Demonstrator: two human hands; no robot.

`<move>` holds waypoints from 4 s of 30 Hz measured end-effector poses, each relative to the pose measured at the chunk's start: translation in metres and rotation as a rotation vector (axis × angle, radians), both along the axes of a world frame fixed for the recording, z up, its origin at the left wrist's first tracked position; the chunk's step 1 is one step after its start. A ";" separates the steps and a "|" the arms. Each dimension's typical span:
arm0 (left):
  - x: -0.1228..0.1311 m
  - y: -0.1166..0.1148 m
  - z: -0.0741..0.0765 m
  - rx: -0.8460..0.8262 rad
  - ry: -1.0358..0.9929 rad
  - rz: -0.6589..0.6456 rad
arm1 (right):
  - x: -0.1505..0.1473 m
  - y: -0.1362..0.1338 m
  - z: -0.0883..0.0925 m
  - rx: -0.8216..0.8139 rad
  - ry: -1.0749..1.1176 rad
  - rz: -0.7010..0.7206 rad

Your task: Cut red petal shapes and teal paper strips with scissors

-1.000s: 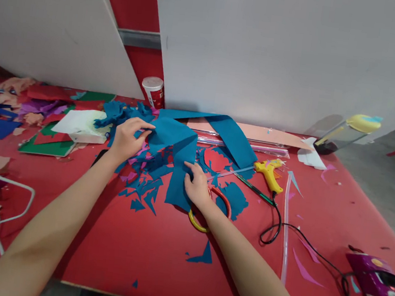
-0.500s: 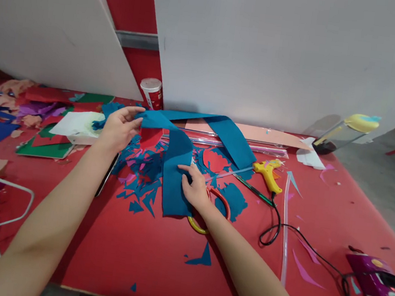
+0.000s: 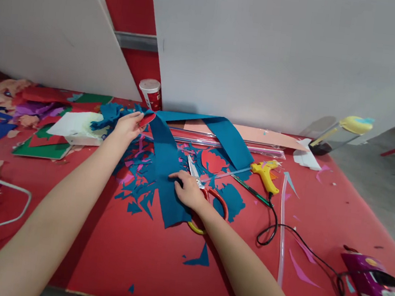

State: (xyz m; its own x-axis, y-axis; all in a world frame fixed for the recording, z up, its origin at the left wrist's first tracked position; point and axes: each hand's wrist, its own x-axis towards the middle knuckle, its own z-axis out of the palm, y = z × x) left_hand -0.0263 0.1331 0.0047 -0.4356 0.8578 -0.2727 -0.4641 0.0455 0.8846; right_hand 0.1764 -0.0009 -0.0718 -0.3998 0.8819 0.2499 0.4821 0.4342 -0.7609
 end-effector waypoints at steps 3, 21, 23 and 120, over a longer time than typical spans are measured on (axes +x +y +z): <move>-0.006 0.008 0.000 -0.018 -0.051 0.013 | -0.001 -0.001 0.001 -0.018 -0.007 0.009; 0.026 -0.031 -0.039 0.109 0.452 -0.217 | 0.001 0.004 0.003 -0.176 0.196 -0.107; 0.037 -0.048 -0.043 0.158 0.548 -0.291 | 0.002 0.006 0.001 -0.209 0.246 -0.135; 0.038 -0.137 -0.088 0.061 -0.030 -0.713 | 0.001 0.002 -0.001 -0.275 0.346 -0.187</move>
State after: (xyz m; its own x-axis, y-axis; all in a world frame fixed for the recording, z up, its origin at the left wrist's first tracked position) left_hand 0.0118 -0.0042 -0.0828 0.2438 0.9449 -0.2185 -0.3636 0.2979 0.8826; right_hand 0.1773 0.0010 -0.0733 -0.1626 0.9828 0.0873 0.2309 0.1239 -0.9651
